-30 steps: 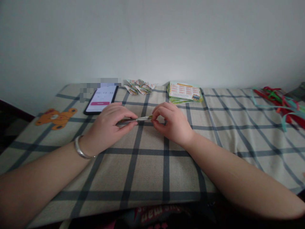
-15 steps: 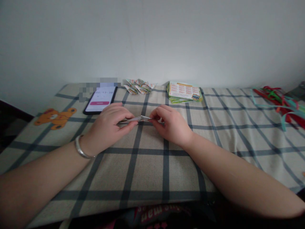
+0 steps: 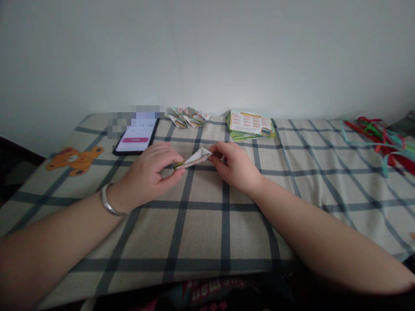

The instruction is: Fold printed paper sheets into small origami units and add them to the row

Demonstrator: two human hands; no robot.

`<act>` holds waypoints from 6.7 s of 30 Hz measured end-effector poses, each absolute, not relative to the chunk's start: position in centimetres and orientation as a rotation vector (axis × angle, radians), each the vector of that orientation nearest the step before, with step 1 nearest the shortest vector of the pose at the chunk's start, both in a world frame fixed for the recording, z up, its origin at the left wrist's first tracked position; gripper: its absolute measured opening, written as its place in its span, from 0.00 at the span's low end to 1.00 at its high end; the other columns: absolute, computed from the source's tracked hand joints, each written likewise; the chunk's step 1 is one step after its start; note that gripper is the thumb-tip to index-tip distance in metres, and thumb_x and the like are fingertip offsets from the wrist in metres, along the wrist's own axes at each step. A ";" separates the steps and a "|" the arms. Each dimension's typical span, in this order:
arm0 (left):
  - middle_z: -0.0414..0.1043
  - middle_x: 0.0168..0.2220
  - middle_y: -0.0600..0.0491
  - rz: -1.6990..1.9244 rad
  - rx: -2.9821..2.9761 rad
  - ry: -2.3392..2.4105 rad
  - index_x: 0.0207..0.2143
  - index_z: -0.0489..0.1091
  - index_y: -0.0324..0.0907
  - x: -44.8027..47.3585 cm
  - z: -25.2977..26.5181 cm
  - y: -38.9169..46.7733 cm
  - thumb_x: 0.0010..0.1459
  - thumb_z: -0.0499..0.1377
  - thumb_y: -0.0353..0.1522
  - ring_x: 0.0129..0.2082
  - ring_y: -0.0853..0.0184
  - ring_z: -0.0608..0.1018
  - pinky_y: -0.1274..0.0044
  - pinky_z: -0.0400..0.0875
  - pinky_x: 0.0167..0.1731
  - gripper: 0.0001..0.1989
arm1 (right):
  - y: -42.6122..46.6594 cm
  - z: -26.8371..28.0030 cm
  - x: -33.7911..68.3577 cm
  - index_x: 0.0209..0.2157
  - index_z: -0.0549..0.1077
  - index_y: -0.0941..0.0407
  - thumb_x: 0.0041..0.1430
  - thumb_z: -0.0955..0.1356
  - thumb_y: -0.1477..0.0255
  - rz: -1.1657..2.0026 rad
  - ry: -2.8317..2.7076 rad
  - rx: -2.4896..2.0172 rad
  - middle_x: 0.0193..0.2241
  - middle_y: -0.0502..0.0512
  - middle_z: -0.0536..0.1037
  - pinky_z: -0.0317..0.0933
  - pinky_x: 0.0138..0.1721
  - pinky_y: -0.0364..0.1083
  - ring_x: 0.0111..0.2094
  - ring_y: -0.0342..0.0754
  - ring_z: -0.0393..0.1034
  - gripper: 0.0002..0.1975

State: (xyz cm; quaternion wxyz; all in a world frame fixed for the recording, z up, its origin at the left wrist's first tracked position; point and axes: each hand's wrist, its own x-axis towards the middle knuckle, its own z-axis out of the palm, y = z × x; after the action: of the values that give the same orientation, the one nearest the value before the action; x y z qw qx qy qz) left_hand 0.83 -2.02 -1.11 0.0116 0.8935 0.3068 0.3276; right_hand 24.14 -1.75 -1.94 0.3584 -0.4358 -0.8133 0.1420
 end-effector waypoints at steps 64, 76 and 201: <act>0.75 0.35 0.51 1.067 3.019 0.943 0.36 0.73 0.40 0.9 -0.8 -2.5 0.61 0.57 0.31 0.38 0.62 0.75 0.70 0.70 0.40 0.06 | -3.0 -1.1 23.8 0.33 0.71 0.56 0.58 0.69 0.74 0.170 -2.207 -0.911 0.29 0.50 0.75 0.61 0.34 0.43 0.32 0.44 0.69 0.01; 0.74 0.29 0.54 0.968 3.026 1.077 0.32 0.72 0.41 1.0 -1.2 -2.3 0.60 0.58 0.31 0.32 0.63 0.75 0.72 0.67 0.33 0.05 | -3.3 -1.0 23.6 0.32 0.72 0.56 0.58 0.69 0.75 0.232 -2.144 -0.967 0.28 0.51 0.77 0.62 0.33 0.43 0.31 0.44 0.70 0.01; 0.75 0.37 0.54 1.093 3.125 0.928 0.32 0.73 0.41 1.8 -1.1 -3.5 0.61 0.58 0.31 0.31 0.67 0.76 0.75 0.70 0.28 0.06 | -3.3 -0.8 23.3 0.35 0.74 0.54 0.59 0.69 0.74 -0.269 -2.325 -0.688 0.38 0.55 0.76 0.66 0.41 0.50 0.41 0.49 0.69 0.02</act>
State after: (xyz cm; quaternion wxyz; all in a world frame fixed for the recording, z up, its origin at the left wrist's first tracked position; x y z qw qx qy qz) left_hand 1.77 -3.50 -1.08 -0.1476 0.8990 0.2669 0.3143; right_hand 23.25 -3.30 -0.77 0.3439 -0.2648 -0.8949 -0.1036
